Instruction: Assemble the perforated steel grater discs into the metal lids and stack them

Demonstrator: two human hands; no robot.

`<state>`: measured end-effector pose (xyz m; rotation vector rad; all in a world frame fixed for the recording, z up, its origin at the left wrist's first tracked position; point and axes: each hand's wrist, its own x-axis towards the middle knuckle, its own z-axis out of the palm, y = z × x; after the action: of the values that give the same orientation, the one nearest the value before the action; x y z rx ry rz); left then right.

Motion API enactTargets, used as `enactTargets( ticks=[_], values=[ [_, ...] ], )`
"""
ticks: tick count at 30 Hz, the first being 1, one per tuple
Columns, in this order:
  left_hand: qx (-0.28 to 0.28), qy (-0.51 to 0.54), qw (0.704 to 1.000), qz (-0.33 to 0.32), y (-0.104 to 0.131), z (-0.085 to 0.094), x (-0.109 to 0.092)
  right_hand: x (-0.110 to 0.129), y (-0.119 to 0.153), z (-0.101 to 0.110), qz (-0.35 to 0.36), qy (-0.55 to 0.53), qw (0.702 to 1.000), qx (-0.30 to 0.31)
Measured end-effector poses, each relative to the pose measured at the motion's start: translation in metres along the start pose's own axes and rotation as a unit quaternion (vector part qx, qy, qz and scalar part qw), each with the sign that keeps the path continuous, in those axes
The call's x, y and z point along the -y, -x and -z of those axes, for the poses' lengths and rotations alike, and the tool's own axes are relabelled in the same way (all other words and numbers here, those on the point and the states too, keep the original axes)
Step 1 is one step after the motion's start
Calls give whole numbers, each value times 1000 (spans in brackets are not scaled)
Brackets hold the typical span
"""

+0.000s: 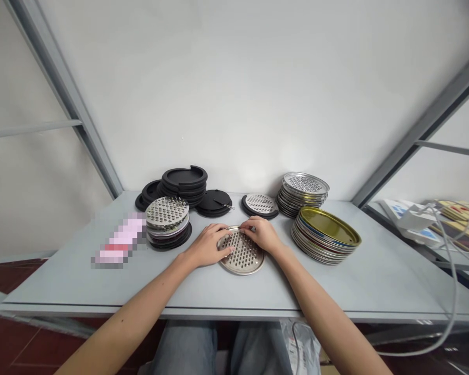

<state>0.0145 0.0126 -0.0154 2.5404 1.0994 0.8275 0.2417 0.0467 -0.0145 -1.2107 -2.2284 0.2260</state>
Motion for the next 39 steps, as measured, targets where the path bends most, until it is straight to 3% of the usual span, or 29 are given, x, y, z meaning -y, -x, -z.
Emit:
enactTargets(
  ticks=[20, 39],
  values=[
    [10, 8, 1000, 12, 1, 1, 2, 2, -7, -2, 19, 44, 998, 35],
    [33, -7, 999, 14, 0, 3, 1, 3, -4, -3, -4, 76, 997, 14]
  ],
)
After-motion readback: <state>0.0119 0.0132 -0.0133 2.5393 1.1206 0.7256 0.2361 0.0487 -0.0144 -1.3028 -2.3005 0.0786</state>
